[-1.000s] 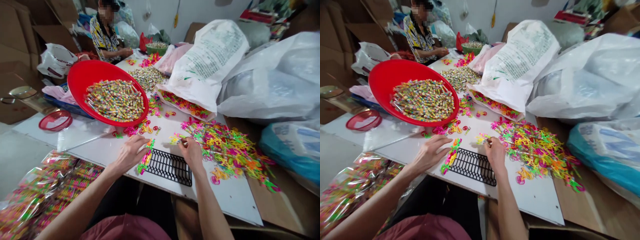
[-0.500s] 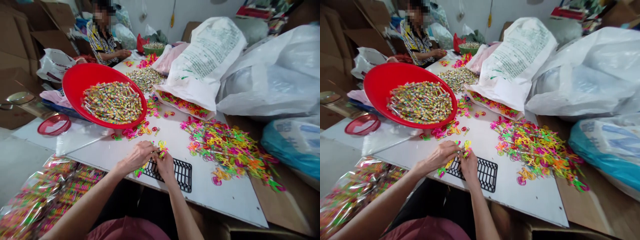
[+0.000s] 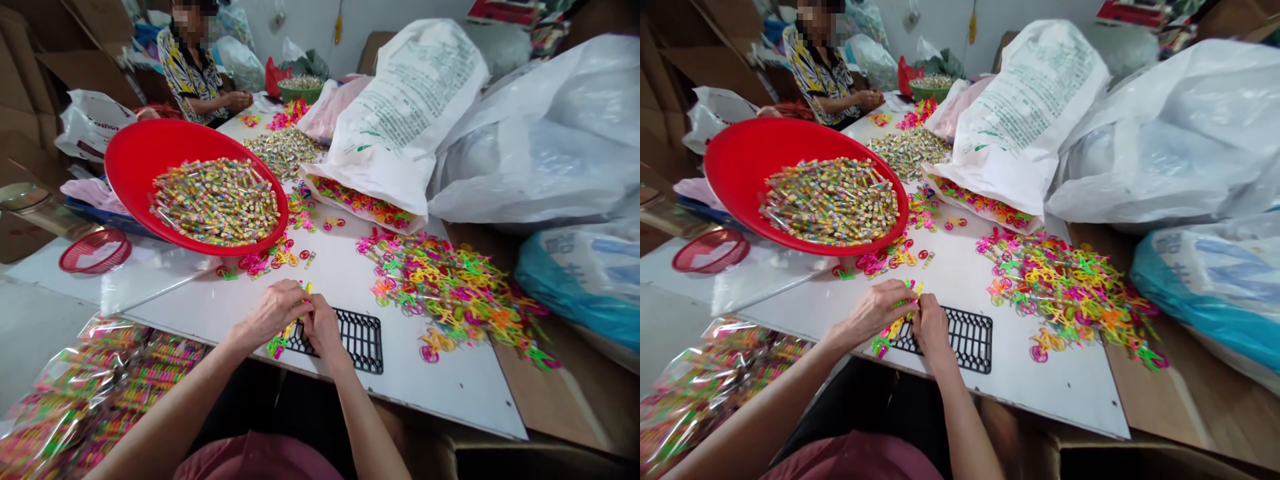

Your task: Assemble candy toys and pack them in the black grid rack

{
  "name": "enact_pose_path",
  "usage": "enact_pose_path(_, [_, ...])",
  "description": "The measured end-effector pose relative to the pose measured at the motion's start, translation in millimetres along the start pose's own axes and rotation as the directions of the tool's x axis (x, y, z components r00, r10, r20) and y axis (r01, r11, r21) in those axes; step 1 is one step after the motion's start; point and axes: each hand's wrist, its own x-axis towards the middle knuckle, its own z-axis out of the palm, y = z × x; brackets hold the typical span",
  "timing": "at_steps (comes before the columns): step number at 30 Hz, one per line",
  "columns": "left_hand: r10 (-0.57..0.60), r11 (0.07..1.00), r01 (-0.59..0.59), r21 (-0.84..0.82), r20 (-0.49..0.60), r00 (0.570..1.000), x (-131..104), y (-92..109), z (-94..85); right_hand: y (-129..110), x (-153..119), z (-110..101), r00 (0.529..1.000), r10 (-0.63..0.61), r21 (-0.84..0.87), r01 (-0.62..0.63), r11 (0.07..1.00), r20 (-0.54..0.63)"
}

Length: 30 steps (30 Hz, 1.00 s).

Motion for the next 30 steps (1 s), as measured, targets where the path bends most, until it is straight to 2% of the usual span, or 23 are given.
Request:
enact_pose_path(6, [-0.05, 0.991, 0.054, 0.125, -0.03, 0.998, 0.2, 10.5, 3.8, -5.1, -2.4, -6.0, 0.999, 0.004, -0.083, -0.001, 0.997, 0.035])
enact_pose_path(12, [0.111, 0.994, -0.11, 0.028, -0.065, 0.992, -9.6, 0.9, 11.1, -14.5, -1.7, -4.6, 0.988, 0.085, -0.287, -0.045, 0.957, 0.13])
enact_pose_path(15, [0.141, 0.989, -0.137, 0.047, -0.084, 0.986, -13.9, -2.9, 13.6, -12.9, 0.7, -9.6, 0.982, 0.083, -0.249, -0.039, 0.968, 0.168])
enact_pose_path(18, [0.156, 0.987, -0.153, 0.042, -0.095, 0.983, -16.3, -4.2, 11.7, 5.2, -0.2, -42.0, 0.978, 0.035, -0.109, -0.012, 0.994, 0.205])
enact_pose_path(20, [0.175, 0.985, -0.175, 0.011, -0.083, 0.981, -17.0, -4.8, 8.6, 25.3, -2.2, -78.5, 0.987, 0.103, -0.192, -0.078, 0.978, 0.126])
enact_pose_path(21, [0.183, 0.983, -0.184, -0.004, -0.072, 0.98, -17.0, -5.0, 7.0, 36.2, -2.8, -98.0, 0.986, 0.165, -0.32, -0.145, 0.936, 0.035])
enact_pose_path(23, [0.183, 0.983, -0.184, -0.014, -0.052, 0.982, -16.1, -4.7, 4.8, 55.7, -1.9, -131.9, 0.971, 0.217, -0.603, -0.233, 0.763, -0.101])
enact_pose_path(25, [0.165, 0.986, -0.165, 0.0, -0.046, 0.985, -14.6, -3.7, 4.5, 67.9, 2.4, -152.9, 0.969, 0.204, -0.747, -0.238, 0.621, -0.14])
enact_pose_path(26, [0.154, 0.988, -0.154, 0.01, -0.045, 0.987, -13.8, -3.2, 4.9, 70.1, 5.5, -157.9, 0.973, 0.182, -0.752, -0.225, 0.62, -0.142])
enact_pose_path(27, [0.147, 0.989, -0.147, 0.019, -0.041, 0.988, -13.0, -3.1, 5.5, 69.6, 8.5, -159.8, 0.978, 0.151, -0.717, -0.209, 0.664, -0.145])
enact_pose_path(30, [0.143, 0.989, -0.143, 0.035, 0.003, 0.99, -9.9, -5.7, 6.2, 53.7, 12.5, -151.2, 0.98, 0.06, -0.509, -0.149, 0.848, -0.187])
